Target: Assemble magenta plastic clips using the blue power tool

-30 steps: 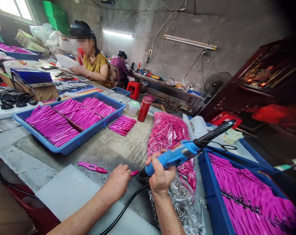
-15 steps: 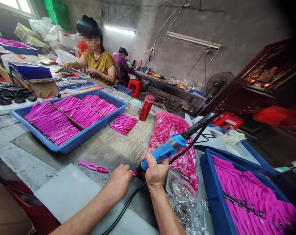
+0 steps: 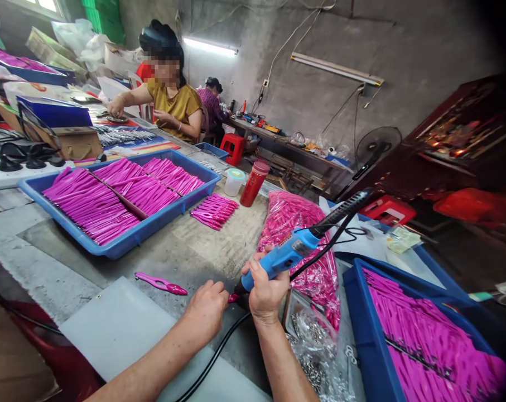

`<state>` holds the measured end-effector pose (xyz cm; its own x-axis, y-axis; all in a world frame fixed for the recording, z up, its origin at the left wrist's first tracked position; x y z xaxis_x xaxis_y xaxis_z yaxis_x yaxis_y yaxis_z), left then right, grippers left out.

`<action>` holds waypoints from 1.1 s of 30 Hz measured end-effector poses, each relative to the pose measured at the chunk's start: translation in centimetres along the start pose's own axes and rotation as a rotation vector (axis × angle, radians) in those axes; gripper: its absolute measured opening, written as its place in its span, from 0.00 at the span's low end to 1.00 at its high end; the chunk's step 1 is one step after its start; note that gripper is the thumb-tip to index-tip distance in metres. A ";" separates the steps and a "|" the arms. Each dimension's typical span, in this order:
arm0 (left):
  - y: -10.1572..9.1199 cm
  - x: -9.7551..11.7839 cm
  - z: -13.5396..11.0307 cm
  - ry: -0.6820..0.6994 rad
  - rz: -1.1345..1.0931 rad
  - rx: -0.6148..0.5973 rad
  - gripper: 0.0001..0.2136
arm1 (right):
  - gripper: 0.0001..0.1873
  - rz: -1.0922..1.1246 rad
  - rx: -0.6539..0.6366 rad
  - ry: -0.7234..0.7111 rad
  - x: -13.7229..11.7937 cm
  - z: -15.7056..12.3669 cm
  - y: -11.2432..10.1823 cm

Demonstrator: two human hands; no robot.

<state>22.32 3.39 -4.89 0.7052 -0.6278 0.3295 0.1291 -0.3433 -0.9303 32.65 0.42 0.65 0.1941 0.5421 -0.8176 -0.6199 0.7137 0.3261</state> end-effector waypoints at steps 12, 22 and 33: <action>0.1 0.1 0.2 -0.018 -0.019 -0.001 0.12 | 0.12 -0.280 -0.073 -0.016 2.3 0.1 1.0; 0.1 0.0 0.3 -0.034 -0.033 -0.021 0.13 | 0.11 -0.383 -0.168 0.026 2.8 0.6 1.9; -3.3 -1.3 -0.5 -0.034 0.091 0.050 0.08 | 0.19 -0.030 0.123 0.038 -3.2 -0.6 -1.4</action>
<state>20.64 4.97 -2.14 0.7391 -0.6301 0.2384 0.0977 -0.2499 -0.9633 32.47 -2.55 2.56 0.1806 0.5039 -0.8447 -0.5161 0.7796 0.3547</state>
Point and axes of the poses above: each hand's wrist, its own z-axis towards the middle knuckle, its own y-axis out of the palm, x = y × z, the point moved 4 cm from there along z, towards the middle knuckle, and after that the axes turned 7 degrees about -y, right-handed, at the moved point
